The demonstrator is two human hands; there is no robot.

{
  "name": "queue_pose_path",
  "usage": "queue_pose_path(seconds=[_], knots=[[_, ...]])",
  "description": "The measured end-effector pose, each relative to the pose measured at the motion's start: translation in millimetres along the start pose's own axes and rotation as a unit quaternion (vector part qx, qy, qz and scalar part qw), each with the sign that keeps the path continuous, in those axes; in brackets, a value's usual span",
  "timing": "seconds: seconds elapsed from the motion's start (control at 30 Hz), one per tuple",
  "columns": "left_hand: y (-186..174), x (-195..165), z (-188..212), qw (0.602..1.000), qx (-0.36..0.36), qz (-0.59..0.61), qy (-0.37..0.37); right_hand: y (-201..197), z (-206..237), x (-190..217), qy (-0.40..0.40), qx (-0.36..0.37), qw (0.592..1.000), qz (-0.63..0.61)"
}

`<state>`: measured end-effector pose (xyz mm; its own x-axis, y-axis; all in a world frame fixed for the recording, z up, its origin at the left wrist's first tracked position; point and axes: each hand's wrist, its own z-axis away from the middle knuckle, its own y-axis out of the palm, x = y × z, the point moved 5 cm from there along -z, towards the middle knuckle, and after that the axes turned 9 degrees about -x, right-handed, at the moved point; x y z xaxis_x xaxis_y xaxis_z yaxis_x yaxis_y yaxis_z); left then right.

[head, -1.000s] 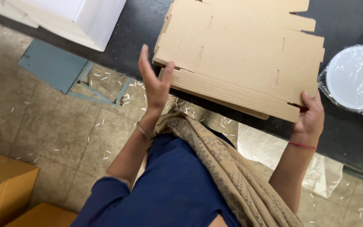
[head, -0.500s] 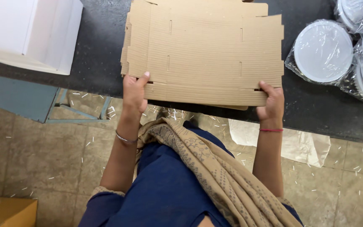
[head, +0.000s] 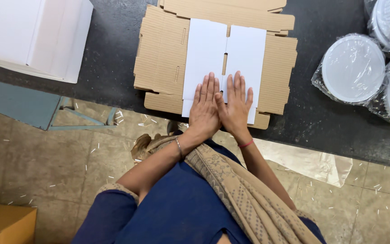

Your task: The person wraps round LED ceiling light fixtures in clear plastic film at a workbench, smoothing the film over each unit. They then unfold and assemble a cardboard box, insert a white inner box, and place a wrapped fixture into the box.

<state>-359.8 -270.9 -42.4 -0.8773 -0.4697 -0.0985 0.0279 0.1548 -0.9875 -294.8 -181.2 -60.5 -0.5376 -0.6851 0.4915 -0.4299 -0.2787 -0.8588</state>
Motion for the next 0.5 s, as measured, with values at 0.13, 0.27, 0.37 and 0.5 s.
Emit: queue_pose_path(seconds=[0.13,0.27,0.37,0.5], knots=[[-7,14,-14,0.982,-0.065,0.177,0.007,-15,-26,-11,-0.028,0.017,0.998,-0.061],[5,99,-75,0.817,-0.170,0.512,-0.205,-65,-64,-54,0.139,-0.119,0.908,-0.377],[14,135,-115,0.782,-0.231,0.532,-0.229,-75,-105,-62,0.157,-0.172,0.903,-0.361],[22,149,-141,0.661,-0.147,0.665,-0.313,-76,-123,-59,0.189,-0.094,0.769,-0.604]])
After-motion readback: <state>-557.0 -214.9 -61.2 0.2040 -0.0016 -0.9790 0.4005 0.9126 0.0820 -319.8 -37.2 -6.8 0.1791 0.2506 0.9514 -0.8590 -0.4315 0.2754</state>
